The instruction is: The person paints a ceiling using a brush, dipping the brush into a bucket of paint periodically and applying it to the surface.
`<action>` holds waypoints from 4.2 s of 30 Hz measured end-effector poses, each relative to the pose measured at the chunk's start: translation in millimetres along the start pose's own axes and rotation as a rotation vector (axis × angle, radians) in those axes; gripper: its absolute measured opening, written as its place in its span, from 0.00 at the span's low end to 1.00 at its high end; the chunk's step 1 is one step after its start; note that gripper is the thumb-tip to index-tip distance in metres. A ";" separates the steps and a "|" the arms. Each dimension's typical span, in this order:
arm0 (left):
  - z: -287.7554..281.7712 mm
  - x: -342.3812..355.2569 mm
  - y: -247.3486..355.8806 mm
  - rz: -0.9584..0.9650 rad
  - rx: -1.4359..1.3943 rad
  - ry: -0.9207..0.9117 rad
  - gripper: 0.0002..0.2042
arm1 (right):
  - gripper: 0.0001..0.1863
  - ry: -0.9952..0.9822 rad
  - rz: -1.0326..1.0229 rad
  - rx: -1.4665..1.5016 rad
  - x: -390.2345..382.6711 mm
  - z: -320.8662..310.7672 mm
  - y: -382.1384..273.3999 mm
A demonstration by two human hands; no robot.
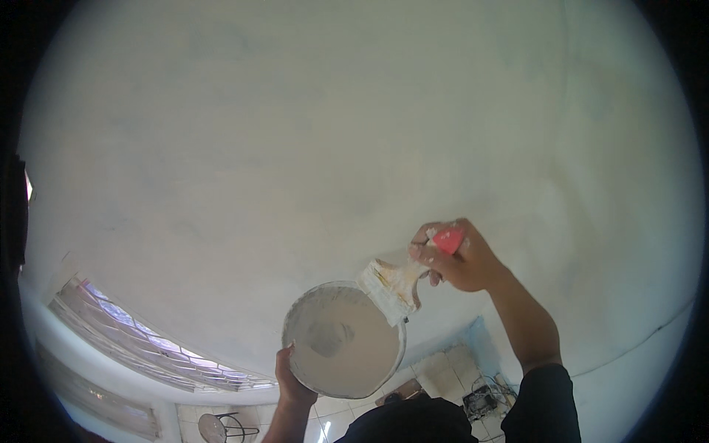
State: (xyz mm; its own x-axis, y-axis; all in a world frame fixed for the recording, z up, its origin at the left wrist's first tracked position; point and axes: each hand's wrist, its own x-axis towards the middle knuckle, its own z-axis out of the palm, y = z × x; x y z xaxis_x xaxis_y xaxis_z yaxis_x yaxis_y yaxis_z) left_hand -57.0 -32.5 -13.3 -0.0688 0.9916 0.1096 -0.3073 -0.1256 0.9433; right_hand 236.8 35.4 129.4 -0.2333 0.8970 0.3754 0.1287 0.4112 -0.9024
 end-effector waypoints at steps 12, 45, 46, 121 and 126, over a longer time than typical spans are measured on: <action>31.6 15.3 149.0 -0.343 -0.354 -0.202 0.26 | 0.09 -0.059 -0.421 -0.028 88.7 -30.4 -156.5; 31.5 12.2 171.2 -0.506 -0.288 -0.192 0.26 | 0.13 0.228 -1.253 -1.578 140.7 19.4 -377.6; 32.9 13.2 171.0 -0.509 -0.297 -0.202 0.26 | 0.14 0.242 -1.327 -1.517 144.7 15.8 -366.4; 27.5 17.6 161.2 -0.562 -0.357 -0.234 0.27 | 0.05 -0.326 -1.250 -1.220 107.1 28.8 -275.7; 28.5 19.6 159.6 -0.552 -0.382 -0.258 0.26 | 0.14 -0.335 -1.029 -1.222 115.5 37.3 -303.8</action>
State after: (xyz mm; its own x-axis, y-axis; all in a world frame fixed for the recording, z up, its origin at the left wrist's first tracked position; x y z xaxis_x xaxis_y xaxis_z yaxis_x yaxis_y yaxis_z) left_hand -80.4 -32.2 148.3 0.4043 0.8834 -0.2372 -0.5463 0.4412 0.7120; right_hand 134.8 8.0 439.1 -0.8647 0.1725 0.4718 0.4011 0.8026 0.4415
